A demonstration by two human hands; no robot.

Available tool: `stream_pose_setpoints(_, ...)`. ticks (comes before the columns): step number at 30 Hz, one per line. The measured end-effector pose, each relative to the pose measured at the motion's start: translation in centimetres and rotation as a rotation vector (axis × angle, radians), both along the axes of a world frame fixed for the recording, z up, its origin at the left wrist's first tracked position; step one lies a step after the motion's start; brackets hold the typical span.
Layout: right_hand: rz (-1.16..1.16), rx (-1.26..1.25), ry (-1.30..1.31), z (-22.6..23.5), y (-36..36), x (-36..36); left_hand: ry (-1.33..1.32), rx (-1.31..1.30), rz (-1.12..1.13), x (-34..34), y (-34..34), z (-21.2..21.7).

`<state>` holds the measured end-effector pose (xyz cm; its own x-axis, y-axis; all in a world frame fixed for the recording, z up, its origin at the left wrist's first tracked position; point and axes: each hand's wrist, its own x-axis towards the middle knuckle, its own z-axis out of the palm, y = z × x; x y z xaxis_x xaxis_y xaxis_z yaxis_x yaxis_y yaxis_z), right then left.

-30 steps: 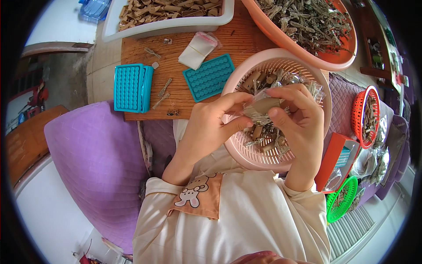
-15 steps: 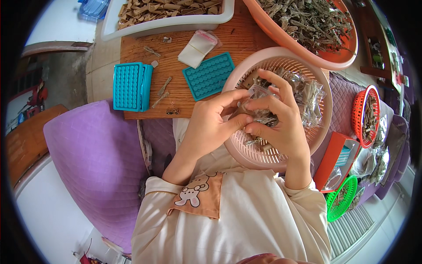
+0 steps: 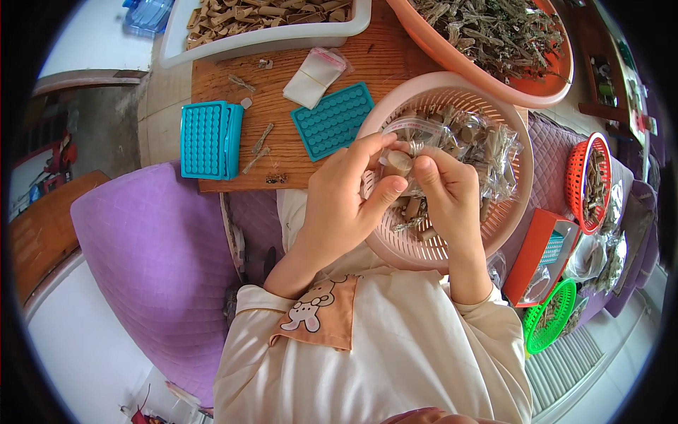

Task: The person sits at a low table and repeatedly picks up small plastic bags and dried herb bundles. They place the herbs into the bags, fold the tops, and place the finished packages into a pink basket. The process is repetitive and involves handling multiple small items.

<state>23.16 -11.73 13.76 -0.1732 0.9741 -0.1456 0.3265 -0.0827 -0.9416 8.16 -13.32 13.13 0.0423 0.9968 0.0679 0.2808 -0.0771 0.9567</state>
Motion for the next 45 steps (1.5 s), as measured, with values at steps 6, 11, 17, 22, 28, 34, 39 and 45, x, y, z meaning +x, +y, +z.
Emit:
stream_pose_setpoints(6, 0.004, 0.22, -0.022, 0.7, -0.1, -0.6, 0.44, 0.794, 0.317, 0.3, 0.6, -0.5)
stream_pose_setpoints(11, 0.08, 0.399, -0.127, 1.5, -0.4, -1.2, 0.534, 0.782, 0.138, -0.1, 1.1, 0.3)
stream_pose_setpoints(17, 0.276, 0.426, -0.248, 1.6, -0.6, -0.7, 0.311, 0.536, 0.051, -0.7, 1.3, 0.0)
stream_pose_setpoints(22, 0.189, 0.191, -0.16, 2.3, -1.5, 0.2, 0.101, 0.392, 0.382, -3.1, 2.4, -0.3)
stream_pose_setpoints(28, 0.105, 0.138, -0.131, 2.6, -1.3, -0.5, 0.46, 0.719, 0.038, -0.8, 0.3, 0.4)
stream_pose_setpoints(34, 0.307, 0.365, -0.361, 2.4, -1.1, -0.3, 0.32, 0.606, 0.09, -0.4, 0.6, -0.8)
stream_pose_setpoints(39, 0.163, 0.307, -0.087, 2.1, -1.2, 0.4, -0.366, 0.17, 0.452, -3.9, 2.5, -2.0)
stream_pose_setpoints(45, 0.002, -0.004, 0.239, 1.3, -1.0, 0.7, -0.91, -0.084, -0.08, -2.2, 0.1, -2.0)
